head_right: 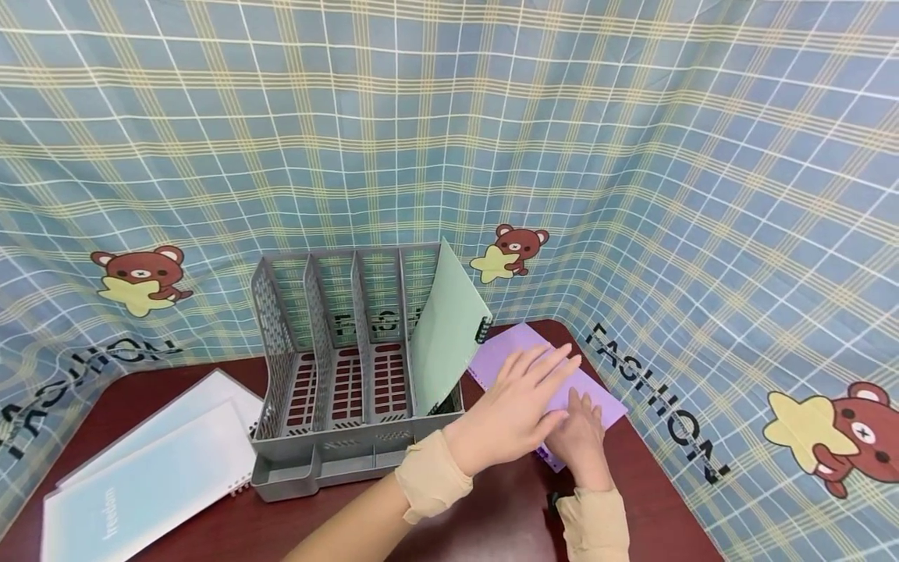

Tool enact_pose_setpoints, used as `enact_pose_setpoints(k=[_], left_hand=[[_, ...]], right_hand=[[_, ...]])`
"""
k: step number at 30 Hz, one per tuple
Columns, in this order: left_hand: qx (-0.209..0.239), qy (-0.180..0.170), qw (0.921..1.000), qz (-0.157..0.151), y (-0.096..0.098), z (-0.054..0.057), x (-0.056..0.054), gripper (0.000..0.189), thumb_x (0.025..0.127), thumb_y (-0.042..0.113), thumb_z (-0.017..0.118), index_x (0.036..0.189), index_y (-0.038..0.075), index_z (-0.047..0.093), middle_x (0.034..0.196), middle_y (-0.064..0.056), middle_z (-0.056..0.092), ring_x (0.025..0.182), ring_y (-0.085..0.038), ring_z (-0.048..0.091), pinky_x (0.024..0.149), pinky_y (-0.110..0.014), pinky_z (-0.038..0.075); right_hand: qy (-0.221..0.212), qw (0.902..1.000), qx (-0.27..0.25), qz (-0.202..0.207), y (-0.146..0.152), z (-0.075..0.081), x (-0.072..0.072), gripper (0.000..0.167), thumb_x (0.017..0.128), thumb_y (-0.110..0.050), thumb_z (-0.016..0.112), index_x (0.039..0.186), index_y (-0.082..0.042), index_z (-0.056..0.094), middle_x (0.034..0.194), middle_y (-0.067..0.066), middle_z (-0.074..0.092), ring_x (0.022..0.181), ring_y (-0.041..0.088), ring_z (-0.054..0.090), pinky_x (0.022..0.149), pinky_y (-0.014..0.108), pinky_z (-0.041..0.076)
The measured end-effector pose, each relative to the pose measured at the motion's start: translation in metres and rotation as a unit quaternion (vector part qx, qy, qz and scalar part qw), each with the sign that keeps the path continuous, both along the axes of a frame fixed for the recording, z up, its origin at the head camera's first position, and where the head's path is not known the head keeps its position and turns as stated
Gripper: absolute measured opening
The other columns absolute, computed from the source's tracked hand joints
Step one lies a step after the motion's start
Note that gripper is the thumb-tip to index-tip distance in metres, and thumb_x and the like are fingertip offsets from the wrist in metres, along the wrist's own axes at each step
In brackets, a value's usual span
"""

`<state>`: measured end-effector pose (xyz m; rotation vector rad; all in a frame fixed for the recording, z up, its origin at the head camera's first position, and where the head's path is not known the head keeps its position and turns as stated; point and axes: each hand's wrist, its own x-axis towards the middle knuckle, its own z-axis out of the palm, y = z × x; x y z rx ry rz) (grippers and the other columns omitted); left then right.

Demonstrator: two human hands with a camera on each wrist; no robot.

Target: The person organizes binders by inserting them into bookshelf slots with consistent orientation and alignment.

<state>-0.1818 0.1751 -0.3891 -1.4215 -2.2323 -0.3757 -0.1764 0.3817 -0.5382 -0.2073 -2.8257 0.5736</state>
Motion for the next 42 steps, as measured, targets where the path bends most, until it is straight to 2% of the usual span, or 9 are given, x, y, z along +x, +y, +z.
enact_pose_setpoints(k=[4, 7, 11, 14, 20, 29, 33, 36, 42], left_hand=[[-0.017, -0.005, 0.9996, 0.022, 0.013, -0.027, -0.008, 0.060, 0.103, 0.032, 0.061, 0.158, 0.015, 0.044, 0.162, -0.002, 0.042, 0.147, -0.025, 0.038, 0.118, -0.048, 0.034], [-0.009, -0.016, 0.9992, 0.034, 0.022, -0.044, -0.013, 0.056, 0.103, 0.030, 0.060, 0.155, 0.014, 0.048, 0.159, -0.003, 0.047, 0.144, -0.025, 0.042, 0.117, -0.047, 0.035], [0.021, -0.055, 0.9965, 0.059, 0.033, -0.068, -0.020, 0.053, 0.101, 0.027, 0.062, 0.151, 0.012, 0.053, 0.154, -0.004, 0.053, 0.143, -0.028, 0.046, 0.118, -0.046, 0.035], [0.050, -0.083, 0.9912, 0.090, 0.040, -0.086, -0.024, 0.051, 0.098, 0.026, 0.064, 0.147, 0.010, 0.058, 0.150, -0.006, 0.057, 0.140, -0.030, 0.050, 0.115, -0.048, 0.038], [0.087, -0.081, 0.9835, 0.137, 0.053, -0.115, -0.030, 0.045, 0.096, 0.025, 0.068, 0.138, 0.010, 0.065, 0.143, -0.009, 0.063, 0.135, -0.033, 0.053, 0.109, -0.052, 0.044], [0.094, -0.095, 0.9756, 0.174, 0.061, -0.137, -0.039, 0.039, 0.092, 0.019, 0.067, 0.130, 0.011, 0.070, 0.137, -0.010, 0.066, 0.130, -0.038, 0.057, 0.106, -0.055, 0.045], [0.069, -0.106, 0.9717, 0.199, 0.062, -0.140, -0.042, 0.040, 0.091, 0.022, 0.069, 0.130, 0.012, 0.070, 0.137, -0.013, 0.065, 0.131, -0.041, 0.055, 0.107, -0.057, 0.044], [0.040, -0.134, 0.9653, 0.220, 0.064, -0.141, -0.043, 0.044, 0.092, 0.025, 0.069, 0.134, 0.013, 0.068, 0.142, -0.014, 0.061, 0.136, -0.042, 0.051, 0.109, -0.059, 0.042], [-0.002, -0.176, 0.9549, 0.239, 0.067, -0.142, -0.046, 0.049, 0.089, 0.027, 0.071, 0.136, 0.013, 0.067, 0.145, -0.014, 0.059, 0.139, -0.044, 0.048, 0.110, -0.061, 0.040]], right_hand=[[-0.011, 0.9985, -0.050, -0.018, -0.010, 0.019, 0.008, 0.064, 0.097, -0.016, 0.056, 0.151, 0.013, 0.036, 0.148, 0.048, 0.034, 0.133, 0.075, 0.027, 0.108, 0.081, 0.022], [-0.026, 0.9960, -0.079, -0.033, -0.017, 0.030, 0.013, 0.059, 0.101, -0.013, 0.047, 0.151, 0.015, 0.034, 0.149, 0.051, 0.029, 0.134, 0.077, 0.024, 0.111, 0.080, 0.019], [-0.048, 0.9950, -0.079, -0.037, -0.023, 0.030, 0.015, 0.057, 0.105, -0.015, 0.041, 0.151, 0.018, 0.032, 0.151, 0.050, 0.026, 0.137, 0.075, 0.020, 0.112, 0.078, 0.018], [-0.057, 0.9948, -0.076, -0.039, -0.027, 0.026, 0.017, 0.060, 0.106, -0.020, 0.043, 0.150, 0.018, 0.033, 0.152, 0.049, 0.026, 0.138, 0.075, 0.019, 0.112, 0.079, 0.019], [-0.058, 0.9952, -0.067, -0.040, -0.030, 0.019, 0.016, 0.062, 0.106, -0.024, 0.046, 0.150, 0.017, 0.035, 0.152, 0.049, 0.027, 0.139, 0.073, 0.020, 0.110, 0.080, 0.020], [-0.087, 0.9930, -0.069, -0.042, -0.028, 0.015, 0.014, 0.080, 0.085, -0.012, 0.064, 0.154, 0.013, 0.032, 0.156, 0.047, 0.020, 0.145, 0.068, 0.012, 0.110, 0.083, 0.012], [-0.099, 0.9917, -0.069, -0.046, -0.029, 0.012, 0.013, 0.078, 0.090, -0.019, 0.063, 0.155, 0.010, 0.032, 0.157, 0.046, 0.019, 0.147, 0.067, 0.009, 0.110, 0.083, 0.008], [-0.101, 0.9913, -0.068, -0.049, -0.030, 0.009, 0.013, 0.078, 0.094, -0.029, 0.064, 0.155, 0.009, 0.034, 0.157, 0.046, 0.019, 0.147, 0.067, 0.009, 0.110, 0.083, 0.009], [-0.106, 0.9904, -0.071, -0.054, -0.028, 0.005, 0.015, 0.094, 0.084, -0.036, 0.076, 0.157, 0.007, 0.032, 0.158, 0.046, 0.015, 0.148, 0.066, 0.006, 0.110, 0.083, 0.007]])
